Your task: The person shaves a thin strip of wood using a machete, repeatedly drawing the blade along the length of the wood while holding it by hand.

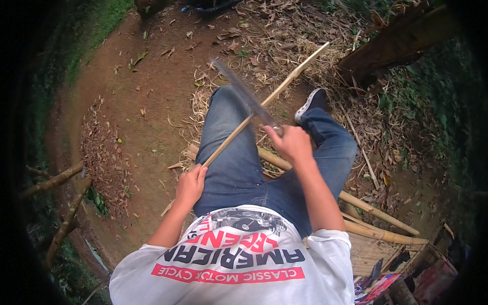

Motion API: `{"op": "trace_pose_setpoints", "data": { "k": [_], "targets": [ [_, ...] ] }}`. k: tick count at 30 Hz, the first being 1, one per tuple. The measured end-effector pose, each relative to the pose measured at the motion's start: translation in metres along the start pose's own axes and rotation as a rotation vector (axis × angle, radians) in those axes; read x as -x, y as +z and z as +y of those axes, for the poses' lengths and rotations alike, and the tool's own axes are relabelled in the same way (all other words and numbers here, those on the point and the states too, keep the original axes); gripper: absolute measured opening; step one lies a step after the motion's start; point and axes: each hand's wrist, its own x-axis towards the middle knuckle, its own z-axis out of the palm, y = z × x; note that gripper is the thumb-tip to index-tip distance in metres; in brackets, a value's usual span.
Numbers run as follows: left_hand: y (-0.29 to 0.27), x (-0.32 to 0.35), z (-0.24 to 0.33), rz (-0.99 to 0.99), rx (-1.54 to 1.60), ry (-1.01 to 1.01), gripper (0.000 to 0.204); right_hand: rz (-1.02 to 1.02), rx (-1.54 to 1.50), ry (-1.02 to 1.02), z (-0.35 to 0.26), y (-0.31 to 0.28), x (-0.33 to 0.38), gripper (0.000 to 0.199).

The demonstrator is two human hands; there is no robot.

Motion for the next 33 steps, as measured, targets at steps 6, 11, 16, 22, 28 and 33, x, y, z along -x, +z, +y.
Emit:
{"op": "trace_pose_setpoints", "data": {
  "k": [6, 11, 16, 22, 28, 33],
  "targets": [
    [0.001, -0.002, 0.0, -0.012, 0.019, -0.001, 0.032, -0.038, 0.157, -0.328, -0.04, 0.041, 0.025, 0.072],
    [0.001, -0.001, -0.005, -0.001, -0.003, -0.001, 0.031, 0.021, 0.256, -0.359, -0.02, 0.033, 0.007, 0.074],
    [0.0, -0.002, -0.001, -0.028, -0.026, 0.0, 0.032, 0.059, 0.325, -0.344, -0.008, 0.022, 0.007, 0.072],
    [-0.002, -0.003, -0.002, -0.025, -0.011, 0.009, 0.033, 0.125, 0.309, -0.073, 0.048, -0.018, 0.004, 0.062],
    [0.008, -0.004, 0.003, 0.031, -0.014, 0.015, 0.032, 0.045, 0.108, -0.167, -0.021, 0.019, 0.016, 0.069],
    [0.007, 0.0, -0.009, 0.042, -0.023, 0.013, 0.031, -0.029, 0.254, -0.313, -0.038, 0.032, 0.009, 0.076]
  ]
}}
